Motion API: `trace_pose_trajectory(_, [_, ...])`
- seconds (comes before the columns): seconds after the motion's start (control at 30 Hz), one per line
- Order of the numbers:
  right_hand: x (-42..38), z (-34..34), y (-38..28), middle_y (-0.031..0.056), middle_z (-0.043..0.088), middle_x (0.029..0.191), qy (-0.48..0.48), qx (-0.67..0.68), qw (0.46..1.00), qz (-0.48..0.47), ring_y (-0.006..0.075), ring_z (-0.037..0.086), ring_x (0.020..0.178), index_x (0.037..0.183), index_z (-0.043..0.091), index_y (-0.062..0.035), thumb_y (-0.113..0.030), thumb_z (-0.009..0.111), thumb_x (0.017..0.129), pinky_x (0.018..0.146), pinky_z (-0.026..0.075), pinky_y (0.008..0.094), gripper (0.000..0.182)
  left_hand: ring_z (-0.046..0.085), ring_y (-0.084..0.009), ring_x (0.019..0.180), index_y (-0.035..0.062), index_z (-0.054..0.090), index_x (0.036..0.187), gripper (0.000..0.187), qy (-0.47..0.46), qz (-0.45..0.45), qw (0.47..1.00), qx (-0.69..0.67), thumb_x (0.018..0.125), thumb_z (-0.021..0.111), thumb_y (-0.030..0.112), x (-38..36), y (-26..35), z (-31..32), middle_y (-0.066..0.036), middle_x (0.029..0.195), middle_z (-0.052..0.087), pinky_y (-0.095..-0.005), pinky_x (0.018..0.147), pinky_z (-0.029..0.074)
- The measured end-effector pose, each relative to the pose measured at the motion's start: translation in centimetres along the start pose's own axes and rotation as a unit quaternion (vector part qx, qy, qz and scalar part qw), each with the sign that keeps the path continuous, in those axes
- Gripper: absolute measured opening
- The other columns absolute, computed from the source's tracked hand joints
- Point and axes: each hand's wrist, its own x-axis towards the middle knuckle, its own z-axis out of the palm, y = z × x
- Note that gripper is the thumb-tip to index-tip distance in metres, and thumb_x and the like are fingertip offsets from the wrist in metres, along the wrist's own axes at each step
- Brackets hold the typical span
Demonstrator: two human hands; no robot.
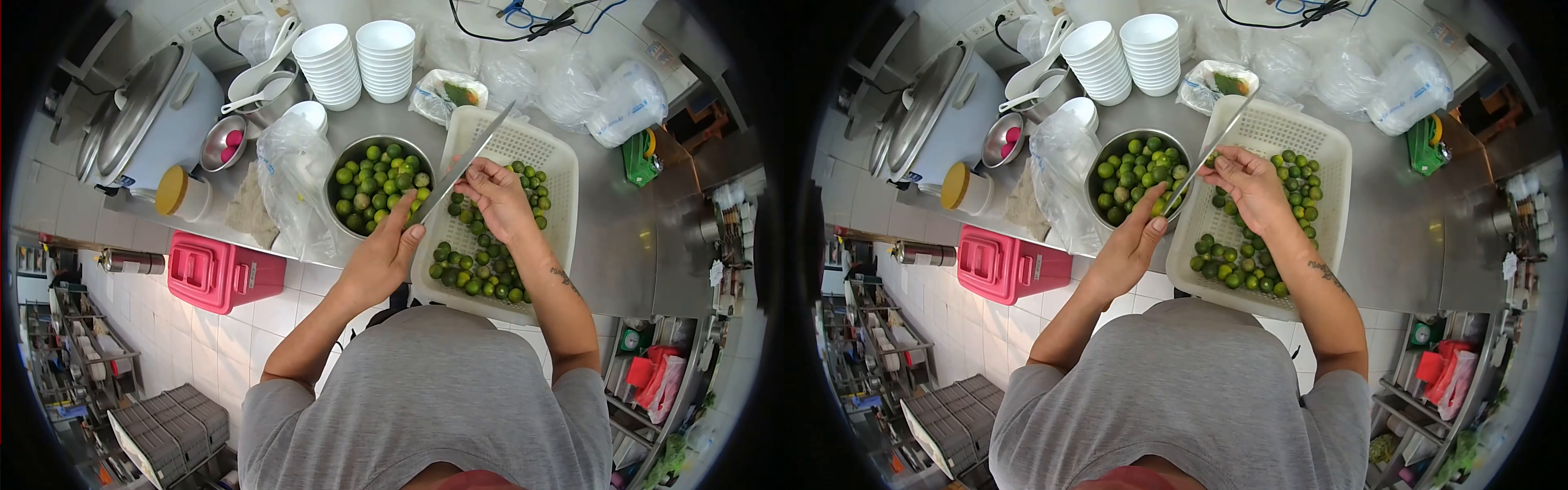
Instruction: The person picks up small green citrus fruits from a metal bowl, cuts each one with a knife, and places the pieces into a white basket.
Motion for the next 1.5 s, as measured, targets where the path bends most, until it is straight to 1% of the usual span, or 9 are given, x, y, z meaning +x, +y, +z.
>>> trace_pose_trajectory(0.1, [-0.2,0.9,0.2,0.0111,0.067,0.103,0.028,0.007,0.999,-0.014,0.0186,0.066,0.093,0.113,0.061,0.0051,-0.007,0.061,0.094,0.083,0.054,0.0311,0.023,0.056,-0.0478,0.109,0.0060,0.023,0.150,0.057,-0.023,0.005,0.998,0.050,0.104,0.037,0.038,-0.1,0.2,0.2,-0.034,0.127,0.049,-0.0462,0.094,0.045])
trace_pose_trajectory(0.7, [-2.2,4.7,4.0,0.0051,0.064,0.085,-0.006,-0.112,0.993,-0.039,0.0120,0.061,0.074,0.099,0.061,0.0020,-0.005,0.064,0.092,0.071,0.050,0.0266,0.010,0.059,-0.0480,0.101,0.0040,0.035,0.137,0.044,0.050,0.019,0.999,-0.012,0.103,0.040,0.033,1.0,0.0,0.8,-0.032,0.118,0.054,-0.0482,0.085,0.048])
trace_pose_trajectory(0.8, [-2.4,4.8,3.9,0.0048,0.064,0.086,-0.039,-0.106,0.993,-0.026,0.0116,0.061,0.076,0.105,0.060,0.0024,-0.010,0.063,0.093,0.071,0.050,0.0258,0.017,0.063,-0.0305,0.110,0.0009,0.039,0.126,0.040,0.026,-0.047,0.999,0.002,0.105,0.038,0.035,1.3,0.5,0.2,-0.023,0.114,0.062,-0.0376,0.092,0.047])
trace_pose_trajectory(0.9, [-1.2,4.3,1.9,0.0045,0.064,0.088,-0.050,-0.187,0.981,0.015,0.0117,0.061,0.078,0.114,0.059,0.0029,-0.017,0.062,0.095,0.072,0.051,0.0258,0.028,0.061,-0.0440,0.101,0.0011,0.039,0.123,0.038,0.036,0.007,0.996,-0.078,0.103,0.041,0.034,1.9,-0.3,0.2,-0.028,0.103,0.062,-0.0448,0.087,0.047])
trace_pose_trajectory(1.07, [6.1,-6.2,1.6,0.0138,0.067,0.099,0.066,-0.613,0.766,-0.183,0.0281,0.064,0.087,0.115,0.065,-0.0048,-0.005,0.060,0.089,0.083,0.051,0.0366,0.026,0.062,-0.0402,0.104,-0.0005,0.042,0.129,0.047,0.023,-0.075,0.996,-0.047,0.104,0.038,0.039,2.9,0.8,-1.4,-0.026,0.103,0.064,-0.0414,0.089,0.046])
trace_pose_trajectory(1.13, [7.2,-9.7,2.3,0.0168,0.065,0.101,0.058,-0.753,0.633,-0.168,0.0345,0.063,0.093,0.110,0.066,-0.0039,-0.001,0.061,0.084,0.086,0.050,0.0421,0.026,0.062,-0.0389,0.106,-0.0004,0.040,0.136,0.053,0.018,-0.086,0.995,-0.039,0.103,0.038,0.041,3.4,0.0,-1.7,-0.027,0.107,0.064,-0.0396,0.092,0.045])
trace_pose_trajectory(1.23, [8.8,-11.3,2.4,0.0177,0.065,0.101,0.003,-0.810,0.584,-0.062,0.0371,0.061,0.098,0.108,0.065,-0.0021,-0.001,0.061,0.082,0.088,0.048,0.0458,0.026,0.059,-0.0374,0.112,0.0005,0.033,0.145,0.061,0.015,-0.093,0.995,-0.029,0.103,0.037,0.044,3.7,-1.9,-1.9,-0.027,0.114,0.062,-0.0374,0.098,0.042])
trace_pose_trajectory(1.43, [7.5,-8.4,0.5,0.0205,0.065,0.107,-0.063,-0.762,0.644,0.036,0.0349,0.065,0.094,0.108,0.062,0.0018,-0.001,0.060,0.083,0.086,0.053,0.0404,0.026,0.054,-0.0362,0.121,0.0013,0.030,0.147,0.062,0.031,-0.093,0.992,-0.074,0.103,0.036,0.044,1.9,-0.8,-2.4,-0.028,0.125,0.057,-0.0370,0.103,0.038])
trace_pose_trajectory(1.5, [6.4,-7.2,0.1,0.0168,0.066,0.106,-0.007,-0.491,0.868,0.073,0.0286,0.066,0.094,0.111,0.062,0.0016,-0.003,0.059,0.088,0.085,0.054,0.0369,0.024,0.052,-0.0314,0.112,0.0029,0.031,0.148,0.060,0.030,-0.077,0.993,-0.079,0.103,0.037,0.043,1.3,-0.2,-2.5,-0.023,0.119,0.054,-0.0344,0.095,0.038])
